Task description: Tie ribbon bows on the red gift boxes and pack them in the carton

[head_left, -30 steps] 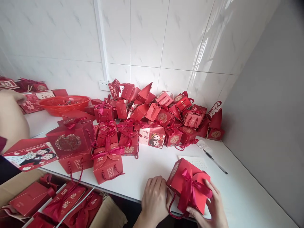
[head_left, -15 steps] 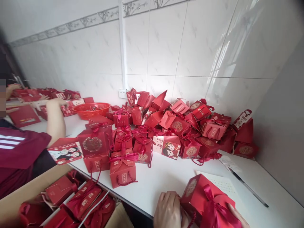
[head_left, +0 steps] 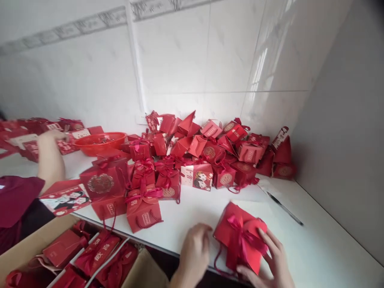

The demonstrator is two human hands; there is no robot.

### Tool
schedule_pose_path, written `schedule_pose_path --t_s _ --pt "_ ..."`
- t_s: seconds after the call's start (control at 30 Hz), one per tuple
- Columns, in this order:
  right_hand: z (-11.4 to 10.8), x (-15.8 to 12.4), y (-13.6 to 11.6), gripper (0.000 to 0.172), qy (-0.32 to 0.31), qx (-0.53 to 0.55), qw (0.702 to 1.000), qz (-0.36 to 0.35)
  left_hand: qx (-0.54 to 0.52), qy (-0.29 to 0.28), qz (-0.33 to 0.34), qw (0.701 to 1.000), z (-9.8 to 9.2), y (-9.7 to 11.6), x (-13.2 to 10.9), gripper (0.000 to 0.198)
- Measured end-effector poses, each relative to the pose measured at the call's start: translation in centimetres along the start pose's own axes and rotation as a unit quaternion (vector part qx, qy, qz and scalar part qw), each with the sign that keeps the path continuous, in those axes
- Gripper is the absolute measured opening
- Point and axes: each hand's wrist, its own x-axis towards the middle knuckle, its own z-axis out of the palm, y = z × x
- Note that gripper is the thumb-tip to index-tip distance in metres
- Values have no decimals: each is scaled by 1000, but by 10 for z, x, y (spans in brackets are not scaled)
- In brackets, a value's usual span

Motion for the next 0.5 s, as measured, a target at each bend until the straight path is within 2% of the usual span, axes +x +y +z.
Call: schedule_pose_path --t_s 0.07,0.13,0.33,0.4,0.5 --pt "-7 6 -18 66 -20 -37 999 -30 -107 10 -70 992 -13 12 7 27" --pt "-14 12 -32 68 -35 -58 997 -45 -154 38 -87 983 -22 26 14 30" --pt "-21 16 -49 75 -43 -93 992 -77 -163 30 37 985 -33 61 21 32" --pt "-19 16 -50 77 -43 -95 991 -85 -158 17 48 986 -33 66 20 32" --pt "-14 14 -49 80 -55 -86 991 -86 -156 7 28 987 -31 67 20 29"
